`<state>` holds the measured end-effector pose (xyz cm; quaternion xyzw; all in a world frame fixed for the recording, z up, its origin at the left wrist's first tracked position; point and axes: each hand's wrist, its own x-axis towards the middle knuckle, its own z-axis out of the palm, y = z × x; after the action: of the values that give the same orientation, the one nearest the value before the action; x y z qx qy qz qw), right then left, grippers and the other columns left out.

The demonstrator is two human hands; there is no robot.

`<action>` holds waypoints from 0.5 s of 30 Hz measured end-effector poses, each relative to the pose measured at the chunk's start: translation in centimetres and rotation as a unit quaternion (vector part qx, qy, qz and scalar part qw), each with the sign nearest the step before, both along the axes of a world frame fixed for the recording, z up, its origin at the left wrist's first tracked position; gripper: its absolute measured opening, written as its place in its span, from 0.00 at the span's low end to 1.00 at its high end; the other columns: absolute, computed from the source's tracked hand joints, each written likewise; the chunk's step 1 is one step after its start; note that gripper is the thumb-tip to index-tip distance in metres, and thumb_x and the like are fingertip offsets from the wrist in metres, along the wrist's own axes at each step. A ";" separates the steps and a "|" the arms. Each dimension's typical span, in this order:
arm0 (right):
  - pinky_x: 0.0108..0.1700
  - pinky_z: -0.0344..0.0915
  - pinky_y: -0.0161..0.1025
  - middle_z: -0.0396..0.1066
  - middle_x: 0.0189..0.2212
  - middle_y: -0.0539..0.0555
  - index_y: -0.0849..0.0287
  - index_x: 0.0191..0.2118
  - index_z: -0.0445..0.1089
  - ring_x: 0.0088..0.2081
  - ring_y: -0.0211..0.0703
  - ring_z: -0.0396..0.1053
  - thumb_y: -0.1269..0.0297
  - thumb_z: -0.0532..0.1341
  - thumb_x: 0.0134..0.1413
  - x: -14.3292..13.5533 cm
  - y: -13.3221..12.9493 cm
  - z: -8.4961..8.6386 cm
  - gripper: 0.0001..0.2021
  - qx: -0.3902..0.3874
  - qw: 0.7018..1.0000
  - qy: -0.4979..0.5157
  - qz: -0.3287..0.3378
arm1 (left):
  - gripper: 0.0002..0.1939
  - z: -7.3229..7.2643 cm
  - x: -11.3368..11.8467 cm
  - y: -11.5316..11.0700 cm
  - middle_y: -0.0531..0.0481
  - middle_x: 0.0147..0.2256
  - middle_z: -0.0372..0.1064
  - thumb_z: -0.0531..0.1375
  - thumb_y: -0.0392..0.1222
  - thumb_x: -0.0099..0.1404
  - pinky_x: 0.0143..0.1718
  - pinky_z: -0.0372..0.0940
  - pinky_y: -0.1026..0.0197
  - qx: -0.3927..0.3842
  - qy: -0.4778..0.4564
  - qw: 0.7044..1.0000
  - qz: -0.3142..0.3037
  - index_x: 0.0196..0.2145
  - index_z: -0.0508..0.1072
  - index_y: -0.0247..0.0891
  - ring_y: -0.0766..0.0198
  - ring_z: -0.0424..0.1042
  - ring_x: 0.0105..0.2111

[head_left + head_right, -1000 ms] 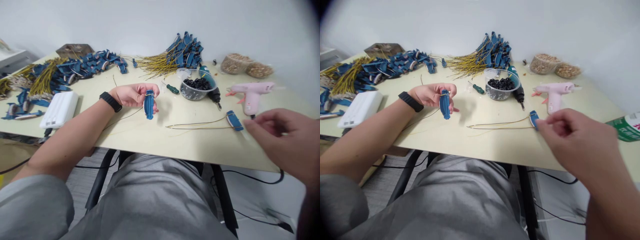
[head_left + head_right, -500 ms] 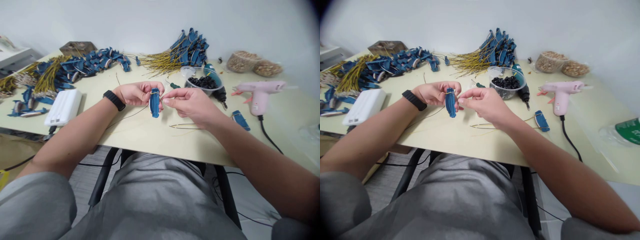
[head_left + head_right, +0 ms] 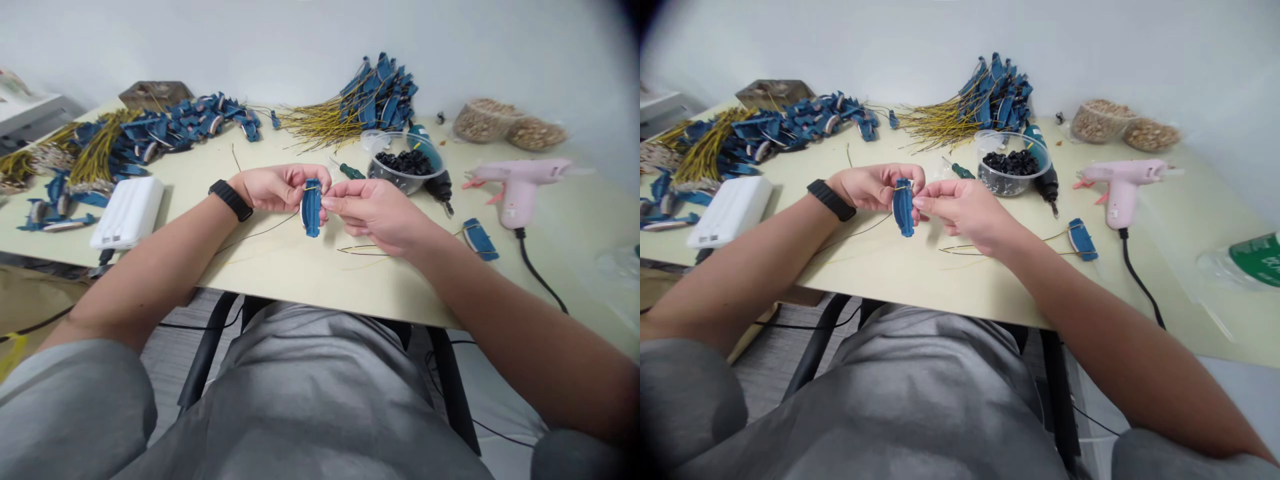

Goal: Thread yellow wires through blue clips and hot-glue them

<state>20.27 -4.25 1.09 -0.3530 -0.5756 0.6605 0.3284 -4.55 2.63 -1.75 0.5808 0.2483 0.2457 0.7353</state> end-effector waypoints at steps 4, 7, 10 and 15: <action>0.23 0.41 0.35 0.61 0.23 0.44 0.60 0.36 0.76 0.22 0.28 0.42 0.64 0.79 0.64 0.5 -0.6 1.0 0.13 -0.039 0.999 0.016 0.026 | 0.17 -0.2 -0.3 0.1 0.47 0.33 0.86 0.80 0.45 0.65 0.59 0.83 0.40 -0.009 0.005 1.000 0.015 0.45 0.79 0.41 0.42 0.92 0.43; 0.23 0.41 0.33 0.47 0.20 0.39 0.57 0.32 0.69 0.22 0.29 0.38 0.63 0.78 0.67 1.3 -0.6 1.7 0.19 -0.036 0.999 0.031 0.019 | 0.22 -0.4 -0.6 0.2 0.46 0.34 0.87 0.82 0.48 0.62 0.63 0.81 0.36 0.012 -0.012 1.000 -0.014 0.45 0.79 0.41 0.40 0.92 0.45; 0.23 0.42 0.33 0.44 0.21 0.39 0.54 0.29 0.59 0.23 0.31 0.38 0.60 0.78 0.68 2.4 0.0 2.4 0.27 -0.009 0.999 0.045 -0.010 | 0.26 -0.4 -0.8 0.3 0.46 0.35 0.88 0.84 0.54 0.59 0.64 0.80 0.37 0.031 -0.019 0.999 -0.029 0.44 0.78 0.41 0.42 0.92 0.44; 0.23 0.45 0.38 0.45 0.21 0.40 0.52 0.31 0.56 0.22 0.34 0.40 0.54 0.77 0.69 3.6 1.3 2.6 0.28 0.038 0.996 0.019 -0.073 | 0.31 -0.3 -1.1 0.4 0.44 0.36 0.88 0.86 0.56 0.54 0.62 0.81 0.39 0.044 -0.030 0.996 -0.071 0.44 0.78 0.41 0.45 0.92 0.42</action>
<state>23.87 -2.98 3.71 -0.3688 -0.5666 0.6191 0.3997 -5.63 3.02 -2.01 0.6211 0.1736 0.2208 0.7317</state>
